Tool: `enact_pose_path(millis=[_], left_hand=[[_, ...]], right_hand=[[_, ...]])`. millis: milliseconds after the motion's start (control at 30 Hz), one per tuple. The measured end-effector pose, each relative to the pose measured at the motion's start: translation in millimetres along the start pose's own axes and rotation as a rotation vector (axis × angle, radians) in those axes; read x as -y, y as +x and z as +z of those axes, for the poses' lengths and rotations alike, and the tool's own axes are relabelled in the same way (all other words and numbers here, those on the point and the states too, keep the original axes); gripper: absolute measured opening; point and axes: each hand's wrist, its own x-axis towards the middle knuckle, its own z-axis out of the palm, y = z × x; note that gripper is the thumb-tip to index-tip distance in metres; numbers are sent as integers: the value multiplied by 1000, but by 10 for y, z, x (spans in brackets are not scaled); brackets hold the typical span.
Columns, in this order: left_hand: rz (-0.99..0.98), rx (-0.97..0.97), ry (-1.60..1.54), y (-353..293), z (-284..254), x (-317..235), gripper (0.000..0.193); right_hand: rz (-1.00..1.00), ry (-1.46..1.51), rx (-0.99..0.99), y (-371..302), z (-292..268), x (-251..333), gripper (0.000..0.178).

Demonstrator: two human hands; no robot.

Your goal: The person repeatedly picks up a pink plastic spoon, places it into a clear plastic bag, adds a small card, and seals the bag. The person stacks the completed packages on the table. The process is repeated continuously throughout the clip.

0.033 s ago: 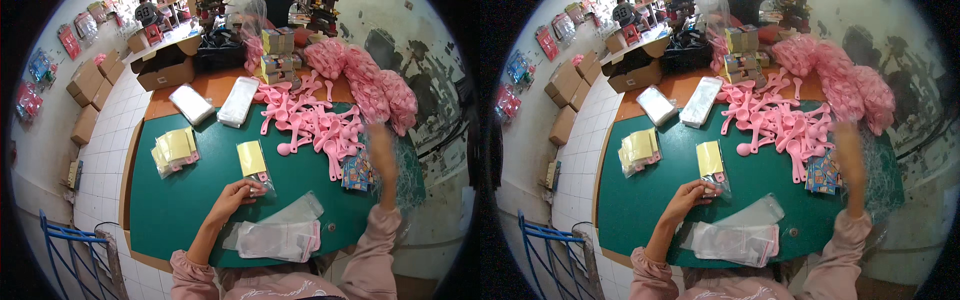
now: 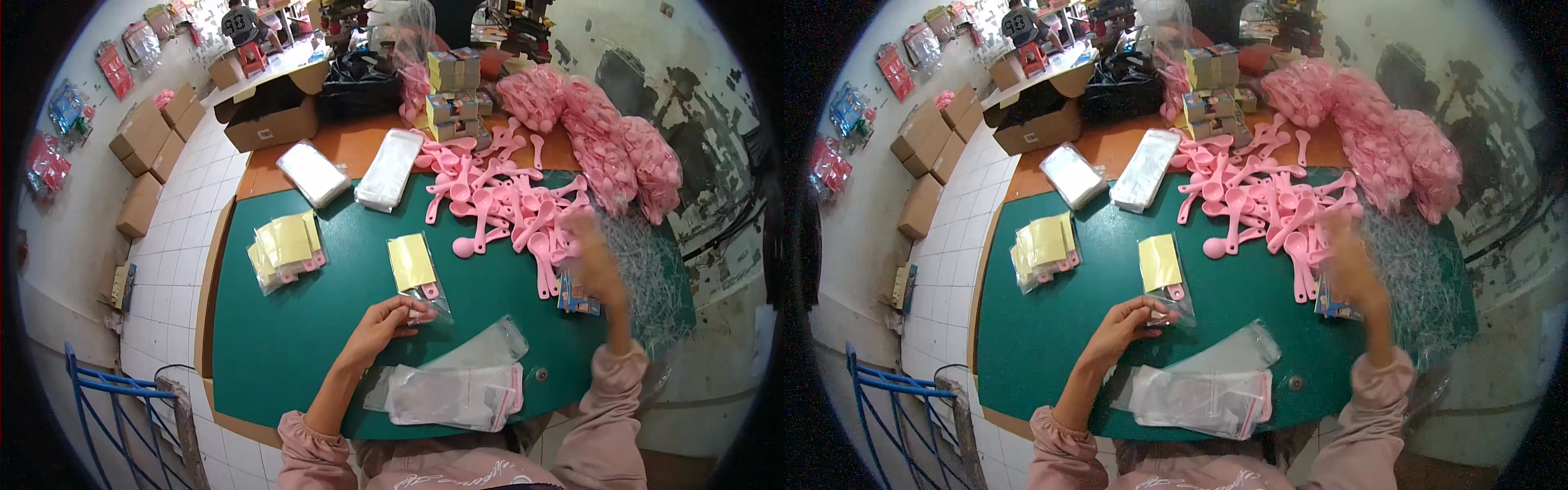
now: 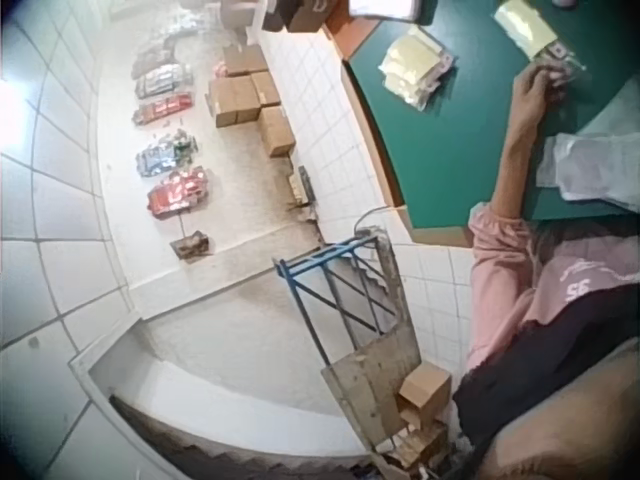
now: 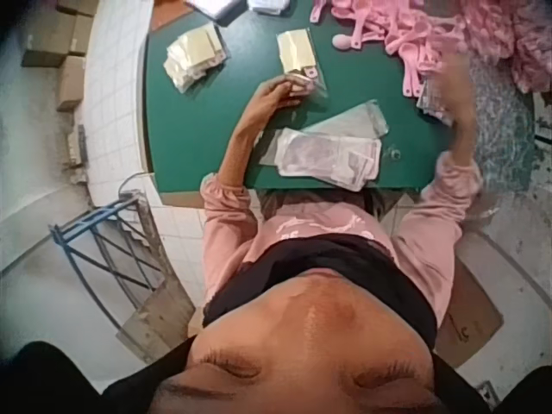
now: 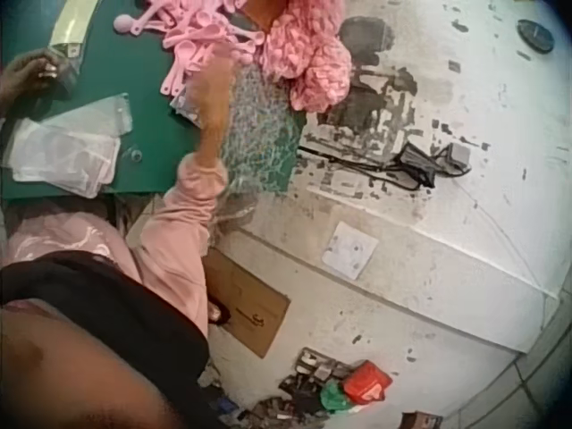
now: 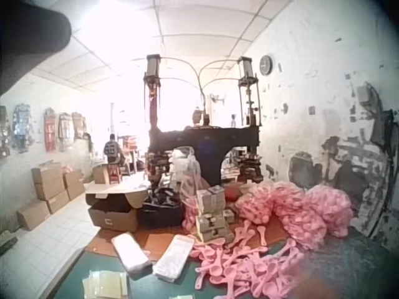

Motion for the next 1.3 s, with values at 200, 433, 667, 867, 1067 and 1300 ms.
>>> enact_pose_path(millis=[200, 433, 667, 867, 1067, 1300], left_hand=[[30, 63, -77, -27, -4, 14, 21], [97, -213, 403, -88, 31, -42, 17], [327, -326, 572, 32, 99, 51, 14], [273, -376, 573, 78, 128, 58, 15], [189, -385, 342, 120, 133, 94, 16], [215, -402, 283, 93, 164, 102, 20]], right_hand=[[-315, 402, 282, 107, 965, 981, 38], [-90, 824, 383, 126, 1098, 966, 17], [262, 1170, 389, 24, 1194, 1001, 14], [448, 1232, 252, 25, 1251, 1063, 14], [438, 1166, 169, 23, 1264, 1105, 14], [458, 1182, 189, 2, 1246, 1126, 11]])
